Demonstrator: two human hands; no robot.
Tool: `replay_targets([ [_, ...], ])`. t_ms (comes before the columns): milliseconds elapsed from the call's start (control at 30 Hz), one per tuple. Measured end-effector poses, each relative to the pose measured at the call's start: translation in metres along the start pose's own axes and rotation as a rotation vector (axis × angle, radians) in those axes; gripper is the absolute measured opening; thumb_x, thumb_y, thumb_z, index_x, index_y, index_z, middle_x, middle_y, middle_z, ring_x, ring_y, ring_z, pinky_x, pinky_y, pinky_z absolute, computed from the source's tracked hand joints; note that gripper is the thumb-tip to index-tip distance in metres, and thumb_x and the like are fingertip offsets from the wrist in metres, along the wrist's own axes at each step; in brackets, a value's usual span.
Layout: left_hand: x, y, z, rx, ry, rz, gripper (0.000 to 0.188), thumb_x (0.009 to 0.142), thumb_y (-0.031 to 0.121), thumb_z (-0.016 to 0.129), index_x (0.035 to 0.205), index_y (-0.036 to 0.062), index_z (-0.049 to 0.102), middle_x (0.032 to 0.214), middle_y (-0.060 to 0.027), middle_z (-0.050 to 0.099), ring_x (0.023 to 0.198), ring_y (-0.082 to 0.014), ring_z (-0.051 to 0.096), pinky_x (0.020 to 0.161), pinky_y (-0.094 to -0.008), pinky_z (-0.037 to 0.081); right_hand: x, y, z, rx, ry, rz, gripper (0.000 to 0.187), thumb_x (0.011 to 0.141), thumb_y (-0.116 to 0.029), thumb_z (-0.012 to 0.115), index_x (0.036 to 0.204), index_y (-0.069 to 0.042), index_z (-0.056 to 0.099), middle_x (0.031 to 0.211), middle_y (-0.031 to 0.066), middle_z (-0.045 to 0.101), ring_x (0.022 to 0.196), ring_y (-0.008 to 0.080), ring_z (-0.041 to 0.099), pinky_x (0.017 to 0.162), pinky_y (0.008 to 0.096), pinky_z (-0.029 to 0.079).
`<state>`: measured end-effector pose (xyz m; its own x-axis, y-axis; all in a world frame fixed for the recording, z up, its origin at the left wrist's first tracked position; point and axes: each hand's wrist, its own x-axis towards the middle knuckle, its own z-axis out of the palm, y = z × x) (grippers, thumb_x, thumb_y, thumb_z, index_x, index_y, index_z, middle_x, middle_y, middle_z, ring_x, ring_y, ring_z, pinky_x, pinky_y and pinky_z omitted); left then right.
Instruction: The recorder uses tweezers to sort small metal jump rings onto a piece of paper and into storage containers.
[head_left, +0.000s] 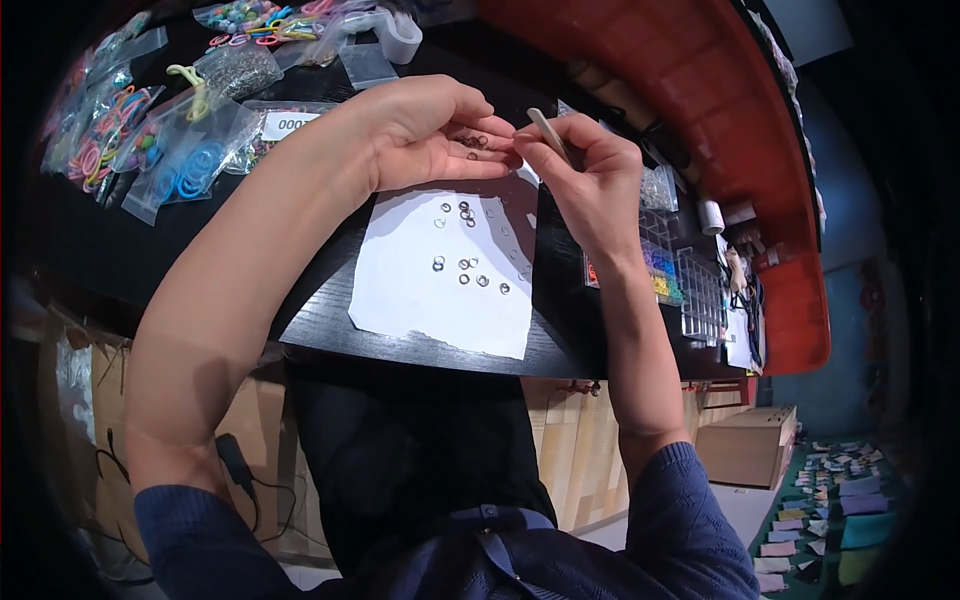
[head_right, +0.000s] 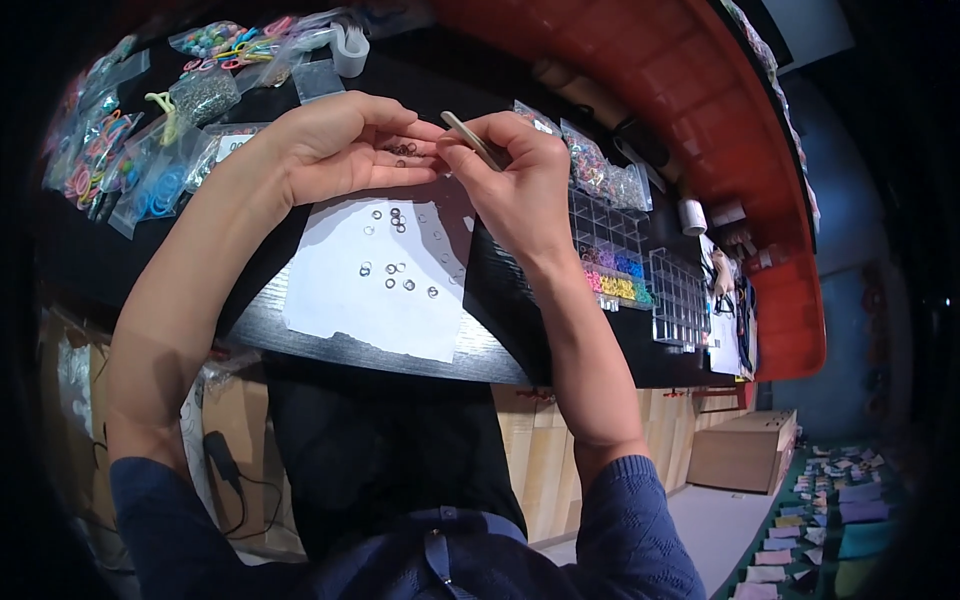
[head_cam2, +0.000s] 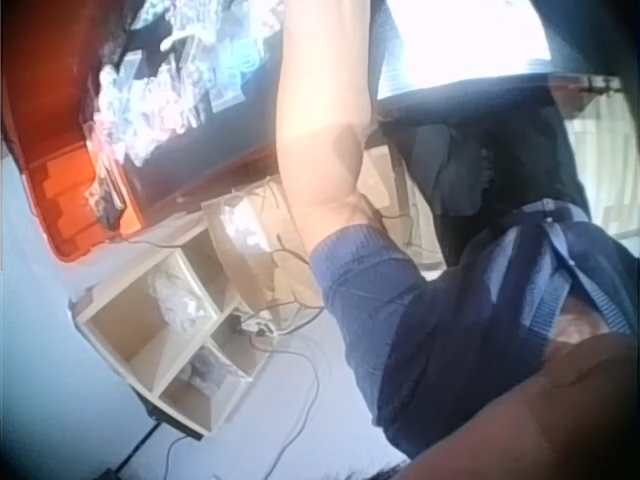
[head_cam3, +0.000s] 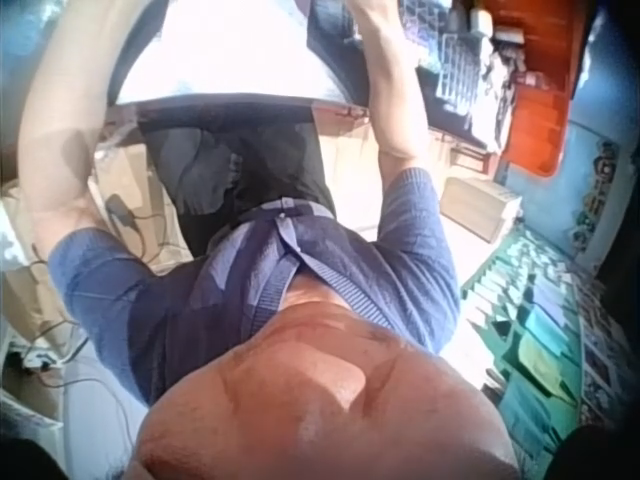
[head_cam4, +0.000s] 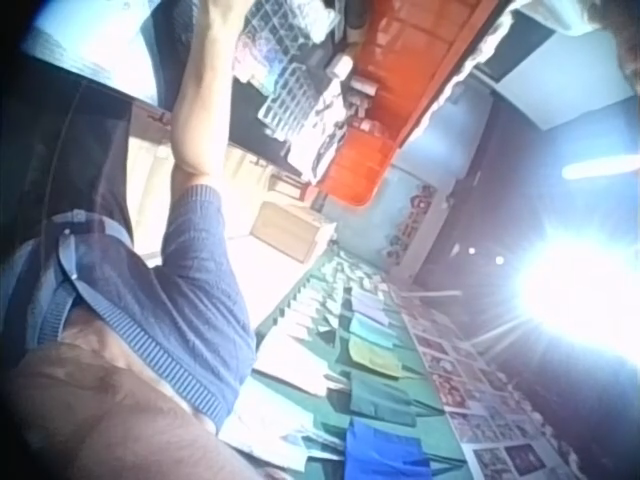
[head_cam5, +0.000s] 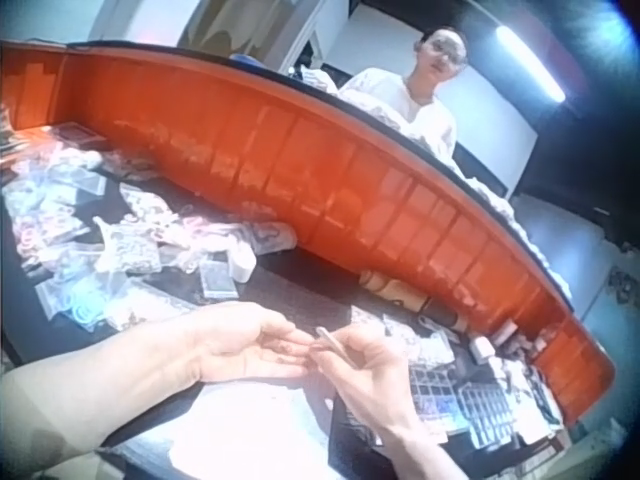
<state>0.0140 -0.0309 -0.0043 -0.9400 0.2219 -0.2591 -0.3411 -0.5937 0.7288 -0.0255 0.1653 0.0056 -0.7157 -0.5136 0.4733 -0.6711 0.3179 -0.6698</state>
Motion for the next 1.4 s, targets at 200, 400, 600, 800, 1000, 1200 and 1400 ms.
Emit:
replay_targets([
  [200, 0.003, 0.006, -0.005, -0.025, 0.088, 0.083, 0.035, 0.098, 0.008, 0.050, 0.124, -0.0152, 0.052, 0.118, -0.0259, 0.060, 0.111, -0.0319, 0.066, 0.099, -0.0384, 0.057, -0.009, -0.017, -0.009, 0.014, -0.249, 0.154, 0.012, 0.081, -0.006, 0.075, 0.090, 0.002, 0.074, 0.077, 0.0033, 0.067, 0.072, 0.0085, 0.062, 0.065, 0.0231, 0.049],
  [400, 0.006, 0.006, -0.009, 0.004, 0.111, 0.107, 0.035, 0.099, 0.010, 0.051, 0.125, -0.0137, 0.052, 0.121, -0.0249, 0.060, 0.114, -0.0309, 0.064, 0.098, -0.0367, 0.057, -0.012, -0.025, 0.001, -0.070, -0.432, 0.088, 0.018, 0.079, -0.005, 0.078, 0.092, 0.005, 0.073, 0.086, 0.0071, 0.068, 0.078, 0.0126, 0.066, 0.070, 0.0283, 0.053],
  [600, 0.006, 0.006, -0.010, 0.016, 0.094, 0.084, 0.034, 0.099, 0.011, 0.052, 0.123, -0.0131, 0.054, 0.122, -0.0249, 0.060, 0.113, -0.0295, 0.065, 0.098, -0.0365, 0.057, -0.016, -0.017, 0.009, -0.118, -0.425, -0.040, 0.015, 0.080, -0.001, 0.076, 0.093, 0.004, 0.072, 0.084, 0.0040, 0.063, 0.074, 0.0092, 0.059, 0.063, 0.0239, 0.047],
  [800, 0.005, 0.005, -0.008, -0.008, 0.093, 0.068, 0.035, 0.099, 0.011, 0.051, 0.124, -0.0138, 0.053, 0.121, -0.0257, 0.060, 0.113, -0.0304, 0.064, 0.101, -0.0381, 0.055, -0.014, -0.013, 0.015, -0.195, -0.354, -0.157, 0.010, 0.084, -0.002, 0.073, 0.090, 0.003, 0.069, 0.082, 0.0036, 0.064, 0.072, 0.0076, 0.057, 0.063, 0.0238, 0.047],
  [1000, 0.001, 0.003, 0.000, 0.026, -0.027, 0.025, 0.029, 0.100, 0.010, 0.047, 0.112, -0.0153, 0.056, 0.113, -0.0262, 0.061, 0.102, -0.0321, 0.069, 0.095, -0.0431, 0.059, 0.000, -0.003, -0.001, 0.164, -0.100, 0.075, 0.012, 0.089, -0.008, 0.071, 0.094, 0.003, 0.072, 0.076, 0.0016, 0.068, 0.069, 0.0053, 0.060, 0.063, 0.0204, 0.047],
  [1200, 0.001, -0.002, 0.002, -0.066, -0.023, -0.006, 0.031, 0.101, 0.010, 0.046, 0.114, -0.0173, 0.055, 0.111, -0.0267, 0.061, 0.104, -0.0352, 0.068, 0.097, -0.0455, 0.057, 0.002, 0.000, 0.004, 0.146, -0.017, 0.113, 0.013, 0.089, -0.007, 0.071, 0.096, 0.002, 0.076, 0.076, 0.0028, 0.069, 0.070, 0.0061, 0.061, 0.064, 0.0203, 0.048],
  [1400, 0.002, 0.000, 0.001, -0.015, -0.036, -0.001, 0.038, 0.103, 0.012, 0.042, 0.121, -0.0193, 0.052, 0.116, -0.0296, 0.060, 0.108, -0.0355, 0.067, 0.099, -0.0434, 0.057, 0.001, 0.002, -0.008, 0.065, 0.003, 0.167, 0.014, 0.087, -0.007, 0.071, 0.096, 0.002, 0.076, 0.075, 0.0025, 0.069, 0.070, 0.0069, 0.061, 0.063, 0.0219, 0.047],
])
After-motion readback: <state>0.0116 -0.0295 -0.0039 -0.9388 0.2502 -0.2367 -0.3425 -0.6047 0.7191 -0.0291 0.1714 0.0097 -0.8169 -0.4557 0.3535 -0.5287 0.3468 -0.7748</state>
